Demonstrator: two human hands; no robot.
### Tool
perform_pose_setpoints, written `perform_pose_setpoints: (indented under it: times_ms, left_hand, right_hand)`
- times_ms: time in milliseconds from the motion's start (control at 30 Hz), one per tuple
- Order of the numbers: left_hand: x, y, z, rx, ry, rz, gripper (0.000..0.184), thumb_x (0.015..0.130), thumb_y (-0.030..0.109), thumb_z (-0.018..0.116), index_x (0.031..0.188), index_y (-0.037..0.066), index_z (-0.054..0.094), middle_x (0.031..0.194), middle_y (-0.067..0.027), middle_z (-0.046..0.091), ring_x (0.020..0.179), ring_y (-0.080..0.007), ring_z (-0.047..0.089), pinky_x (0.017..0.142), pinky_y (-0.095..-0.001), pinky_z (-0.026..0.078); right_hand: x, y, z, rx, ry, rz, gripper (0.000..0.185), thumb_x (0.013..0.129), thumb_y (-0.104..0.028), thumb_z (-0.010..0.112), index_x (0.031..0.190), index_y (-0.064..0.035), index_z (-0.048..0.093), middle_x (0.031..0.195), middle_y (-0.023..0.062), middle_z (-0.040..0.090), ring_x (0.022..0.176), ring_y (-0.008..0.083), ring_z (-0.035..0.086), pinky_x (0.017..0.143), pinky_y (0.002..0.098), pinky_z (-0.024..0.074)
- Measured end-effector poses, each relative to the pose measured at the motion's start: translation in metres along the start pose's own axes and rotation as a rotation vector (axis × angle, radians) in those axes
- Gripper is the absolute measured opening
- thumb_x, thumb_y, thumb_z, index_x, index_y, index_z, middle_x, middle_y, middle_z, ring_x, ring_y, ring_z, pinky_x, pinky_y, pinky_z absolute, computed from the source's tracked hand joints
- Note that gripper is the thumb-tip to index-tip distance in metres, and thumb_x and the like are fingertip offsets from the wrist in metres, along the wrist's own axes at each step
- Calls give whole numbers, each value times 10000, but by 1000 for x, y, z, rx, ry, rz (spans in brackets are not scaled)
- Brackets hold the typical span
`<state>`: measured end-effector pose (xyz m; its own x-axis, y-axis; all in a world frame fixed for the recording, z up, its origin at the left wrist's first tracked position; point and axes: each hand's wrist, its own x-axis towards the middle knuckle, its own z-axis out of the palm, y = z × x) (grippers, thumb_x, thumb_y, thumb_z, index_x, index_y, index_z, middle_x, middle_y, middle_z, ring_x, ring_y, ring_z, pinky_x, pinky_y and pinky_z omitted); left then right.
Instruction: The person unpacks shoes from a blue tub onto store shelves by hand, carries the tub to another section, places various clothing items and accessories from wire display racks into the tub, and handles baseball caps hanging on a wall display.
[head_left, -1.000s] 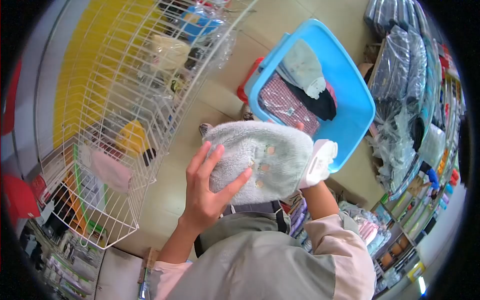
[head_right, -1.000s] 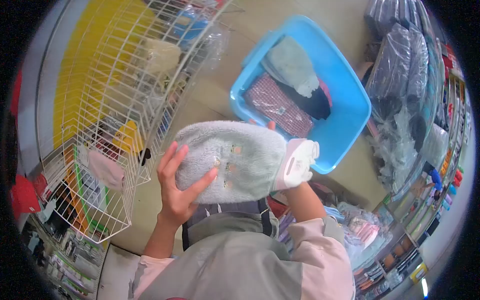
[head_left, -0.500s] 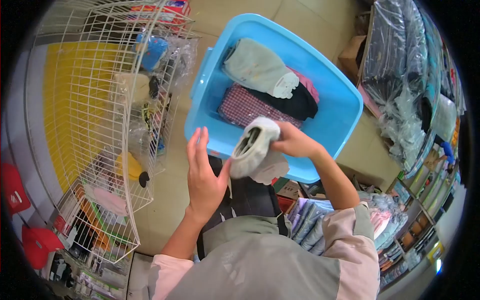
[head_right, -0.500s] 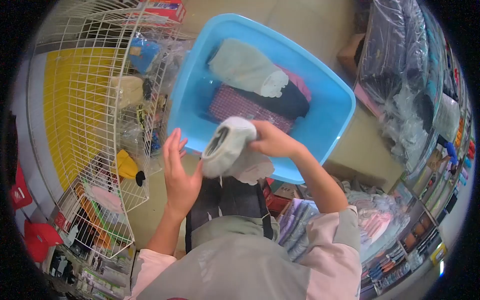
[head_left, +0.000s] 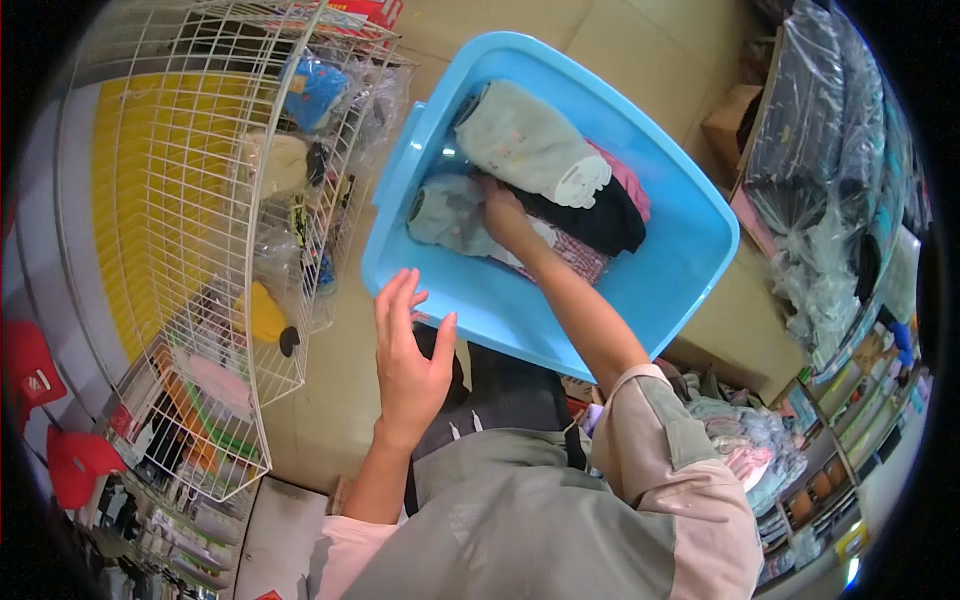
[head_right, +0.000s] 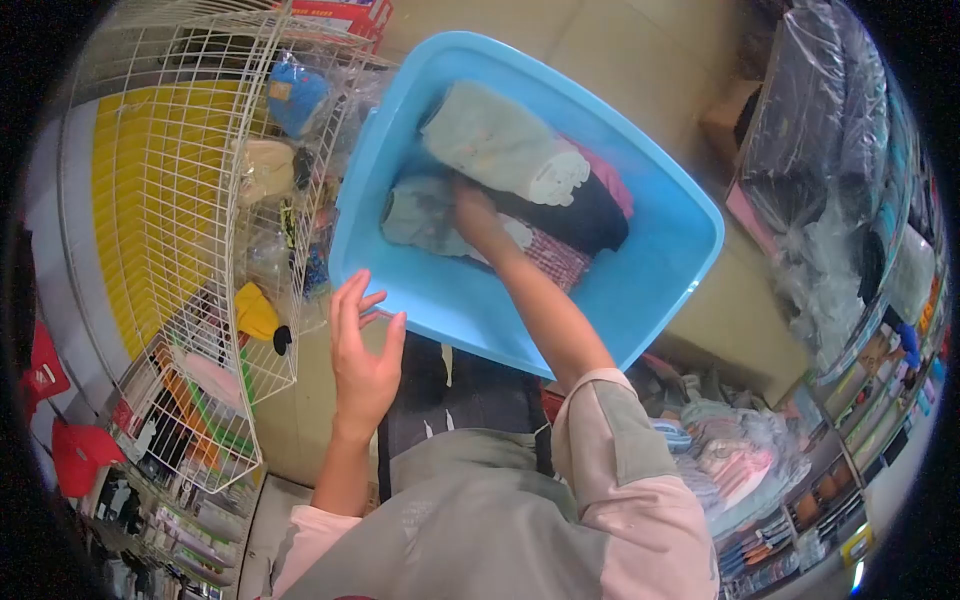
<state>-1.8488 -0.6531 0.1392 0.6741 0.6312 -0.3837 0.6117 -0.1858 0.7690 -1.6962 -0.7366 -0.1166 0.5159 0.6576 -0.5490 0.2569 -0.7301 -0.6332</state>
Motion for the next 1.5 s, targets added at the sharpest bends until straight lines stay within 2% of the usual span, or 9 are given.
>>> perform_pose_setpoints:
  times_ms: [267, 367, 467, 767, 933, 1000, 1133, 1233, 1500]
  left_hand:
    - [-10, -2, 6, -39, 13, -8, 502, 889, 41, 655, 1355, -7, 476, 1356, -158, 483, 1107, -266, 601, 920, -373, 489]
    - [-14, -6, 2, -65, -7, 0, 475, 889, 45, 653, 1335, -3, 496, 1365, -159, 481, 1105, -265, 604, 916, -375, 491]
    - [-20, -15, -6, -59, -3, 10, 455, 888, 46, 653, 1318, -1, 511, 1370, -160, 478, 1089, -265, 613, 905, -375, 492]
    - [-55, -65, -67, -53, 90, 101, 359, 896, 39, 652, 1242, -6, 571, 1337, -176, 515, 1062, -270, 637, 895, -377, 507]
    - [-94, -110, -158, -54, 393, 226, 218, 898, 34, 637, 1113, -4, 641, 1200, -159, 627, 1073, -285, 633, 924, -378, 491]
    - [-107, -133, -203, 51, 543, 244, 192, 884, 26, 642, 1073, 5, 667, 1138, -153, 661, 1080, -294, 624, 940, -394, 479]
    - [-129, -198, -280, 89, 686, -123, 285, 905, 78, 635, 1171, -18, 604, 1278, -184, 565, 1157, -318, 573, 969, -414, 460]
    - [-153, -266, -315, 380, 522, -398, 412, 908, 147, 650, 1269, -15, 534, 1349, -204, 489, 1208, -354, 525, 1010, -441, 430]
    - [-173, -426, -306, 450, 378, -638, 819, 797, 344, 778, 1374, -45, 347, 1298, -327, 461, 1219, -464, 470, 1032, -488, 403]
  right_hand:
    - [-49, 3, 0, -177, 469, -449, 551, 770, 42, 645, 1292, -47, 492, 1268, 213, 491, 1200, 421, 487, 981, 465, 437]
    - [-63, -14, -4, -171, 339, -550, 612, 755, 29, 682, 1326, -54, 480, 1231, 197, 508, 1166, 385, 509, 972, 477, 439]
    - [-66, -41, 6, 24, 127, -497, 582, 773, -20, 699, 1321, -54, 505, 1213, 200, 514, 1154, 393, 505, 982, 494, 427]
    - [-32, -32, 58, -24, 151, -195, 492, 840, -138, 679, 1275, 51, 552, 1216, 257, 611, 1113, 362, 611, 1012, 428, 446]
    - [-57, -62, 36, 140, 444, -145, 283, 887, -66, 627, 1153, 29, 612, 1090, 159, 682, 1000, 226, 657, 899, 348, 500]
    - [-76, -90, 29, 254, 540, -121, 284, 912, -109, 642, 1161, 25, 615, 1092, 149, 677, 1028, 250, 647, 909, 357, 492]
    - [-105, -142, 37, 509, 675, -157, 246, 968, -97, 597, 1174, 36, 578, 1140, 127, 652, 1018, 190, 644, 796, 298, 549]
    - [-119, -184, 57, 568, 703, -199, 244, 977, -100, 588, 1179, 34, 564, 1158, 143, 653, 1017, 189, 651, 777, 294, 554]
    - [-138, -270, 101, 752, 572, -284, 241, 976, -117, 605, 1169, 22, 567, 1126, 135, 659, 1006, 199, 651, 753, 300, 549]
